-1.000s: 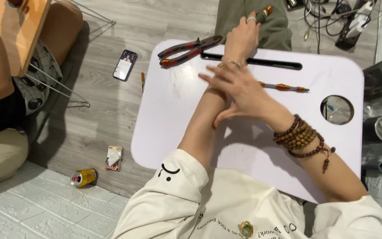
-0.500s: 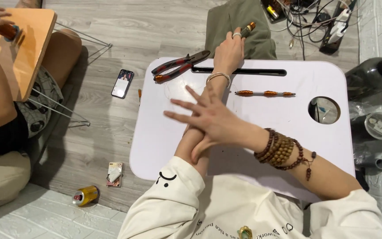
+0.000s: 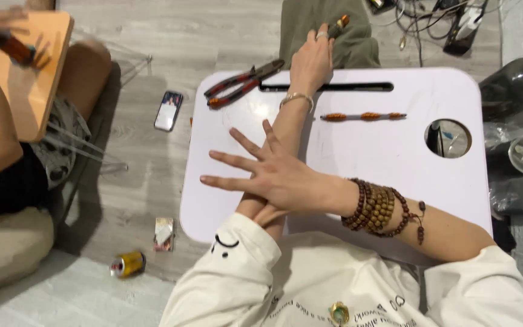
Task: Inspecting and adjusting the copper wire windings on an electric motor rotor using a small tool.
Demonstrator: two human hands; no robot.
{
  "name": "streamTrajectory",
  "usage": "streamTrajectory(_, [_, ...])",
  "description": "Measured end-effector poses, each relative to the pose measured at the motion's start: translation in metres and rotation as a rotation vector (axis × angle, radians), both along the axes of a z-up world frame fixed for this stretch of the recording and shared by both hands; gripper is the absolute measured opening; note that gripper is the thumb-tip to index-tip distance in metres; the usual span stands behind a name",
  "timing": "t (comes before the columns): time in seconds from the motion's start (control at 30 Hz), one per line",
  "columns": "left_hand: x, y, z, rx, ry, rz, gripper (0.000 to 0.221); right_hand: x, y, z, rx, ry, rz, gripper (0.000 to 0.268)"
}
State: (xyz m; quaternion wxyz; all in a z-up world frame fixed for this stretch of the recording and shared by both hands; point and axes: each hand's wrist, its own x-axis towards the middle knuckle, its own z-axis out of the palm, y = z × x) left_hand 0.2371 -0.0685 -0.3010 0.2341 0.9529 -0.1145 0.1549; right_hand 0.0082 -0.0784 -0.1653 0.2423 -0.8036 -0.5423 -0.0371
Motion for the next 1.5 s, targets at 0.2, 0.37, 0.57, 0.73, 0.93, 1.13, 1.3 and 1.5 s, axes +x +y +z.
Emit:
streamTrajectory(0.2, [0.016, 0.000, -0.007, -0.028, 0.006, 0.027, 0.042, 0.058, -0.034, -0.031, 0.029, -0.102, -0.143, 0.123])
streamTrajectory(0.37, [0.011, 0.000, -0.001, -0.010, 0.021, 0.015, 0.042, 0.056, -0.038, -0.037, -0.033, -0.066, -0.171, 0.123])
streamTrajectory(0.57, [0.008, -0.003, -0.010, 0.022, -0.051, 0.024, 0.041, 0.010, 0.003, -0.010, -0.032, -0.039, -0.013, 0.120])
streamTrajectory(0.73, [0.002, 0.008, -0.013, -0.023, -0.051, 0.064, 0.040, 0.033, -0.022, -0.013, -0.004, -0.034, -0.120, 0.126])
streamTrajectory(0.93, [0.011, -0.003, -0.012, -0.037, -0.074, 0.049, 0.036, 0.062, -0.045, -0.022, 0.013, 0.144, -0.166, 0.124])
streamTrajectory(1.13, [0.011, -0.004, -0.006, -0.042, -0.009, 0.034, 0.041, 0.071, -0.059, -0.015, -0.011, 0.172, -0.229, 0.126])
streamTrajectory(1.3, [0.005, 0.000, 0.003, -0.056, -0.018, 0.009, 0.039, 0.053, -0.036, -0.024, 0.017, 0.140, -0.097, 0.133])
streamTrajectory(1.5, [0.011, -0.003, -0.004, -0.041, -0.048, 0.043, 0.035, 0.016, -0.004, -0.014, 0.017, 0.041, 0.000, 0.125])
